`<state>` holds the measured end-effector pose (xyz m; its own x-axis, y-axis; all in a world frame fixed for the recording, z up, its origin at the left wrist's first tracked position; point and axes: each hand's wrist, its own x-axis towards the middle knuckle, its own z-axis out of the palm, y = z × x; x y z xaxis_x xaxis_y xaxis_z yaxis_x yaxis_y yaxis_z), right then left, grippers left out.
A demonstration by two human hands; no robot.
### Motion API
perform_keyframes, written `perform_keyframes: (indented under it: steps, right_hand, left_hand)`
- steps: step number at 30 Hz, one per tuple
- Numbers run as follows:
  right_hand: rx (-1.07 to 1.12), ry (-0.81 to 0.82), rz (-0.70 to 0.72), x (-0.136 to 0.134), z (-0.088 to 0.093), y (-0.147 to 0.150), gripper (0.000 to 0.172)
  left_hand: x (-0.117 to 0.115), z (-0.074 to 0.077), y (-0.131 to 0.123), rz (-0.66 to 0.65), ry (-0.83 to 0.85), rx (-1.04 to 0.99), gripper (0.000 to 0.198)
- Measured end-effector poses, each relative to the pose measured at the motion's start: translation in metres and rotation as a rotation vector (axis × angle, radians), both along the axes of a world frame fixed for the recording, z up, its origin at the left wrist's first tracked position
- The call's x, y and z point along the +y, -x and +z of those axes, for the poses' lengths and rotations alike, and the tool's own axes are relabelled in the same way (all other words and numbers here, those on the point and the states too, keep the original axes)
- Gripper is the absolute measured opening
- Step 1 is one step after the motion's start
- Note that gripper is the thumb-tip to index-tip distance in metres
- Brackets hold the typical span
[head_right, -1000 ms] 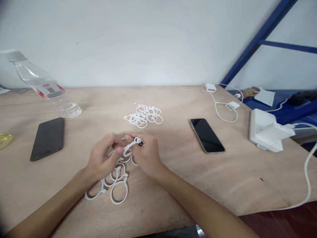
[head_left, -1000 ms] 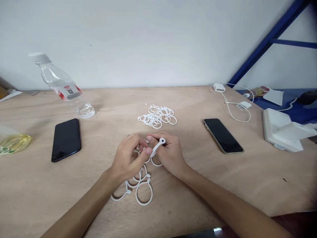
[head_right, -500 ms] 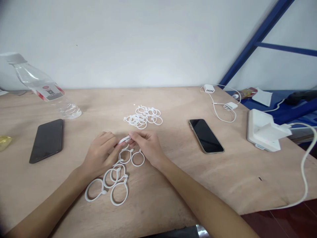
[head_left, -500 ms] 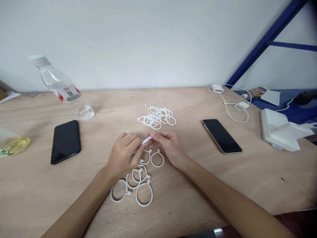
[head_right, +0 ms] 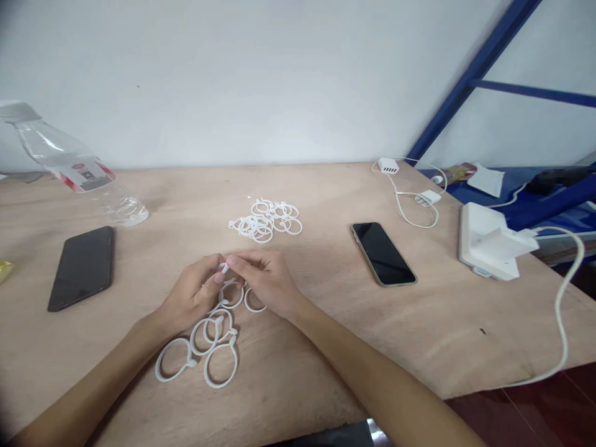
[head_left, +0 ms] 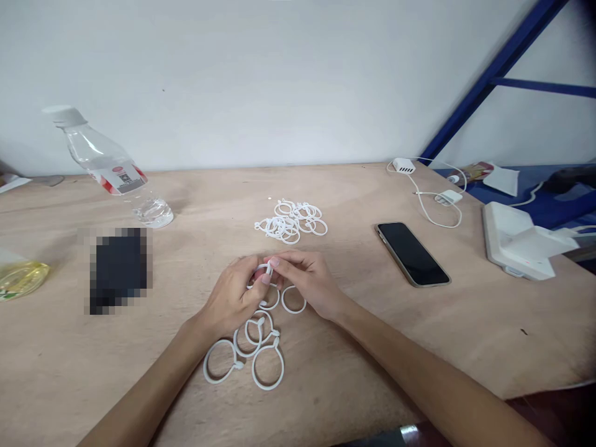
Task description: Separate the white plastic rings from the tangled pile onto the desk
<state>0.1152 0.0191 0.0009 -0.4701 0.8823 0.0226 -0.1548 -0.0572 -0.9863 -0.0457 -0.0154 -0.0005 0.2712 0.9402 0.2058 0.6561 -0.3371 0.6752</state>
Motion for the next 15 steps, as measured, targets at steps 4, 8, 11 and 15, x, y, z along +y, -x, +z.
perform_keyframes:
  steps: [4, 8, 11, 15]
  right_hand:
    - [-0.049, -0.017, -0.017, -0.002, 0.004, -0.001, 0.027]
    - [-0.097, -0.064, 0.003, 0.000, 0.005, -0.004, 0.030]
    - [-0.229, -0.179, -0.037, 0.009, 0.000, -0.010, 0.029]
    - [-0.645, -0.575, -0.307, 0.028, -0.013, -0.022, 0.023]
  left_hand:
    - [-0.002, -0.002, -0.001, 0.034, 0.001, 0.029, 0.055]
    - [-0.001, -0.005, -0.002, 0.031, -0.029, 0.056, 0.053]
    - [0.002, -0.009, 0.001, 0.066, -0.085, 0.113, 0.045]
    - [0.004, -0.014, 0.003, 0.090, -0.179, 0.189, 0.027]
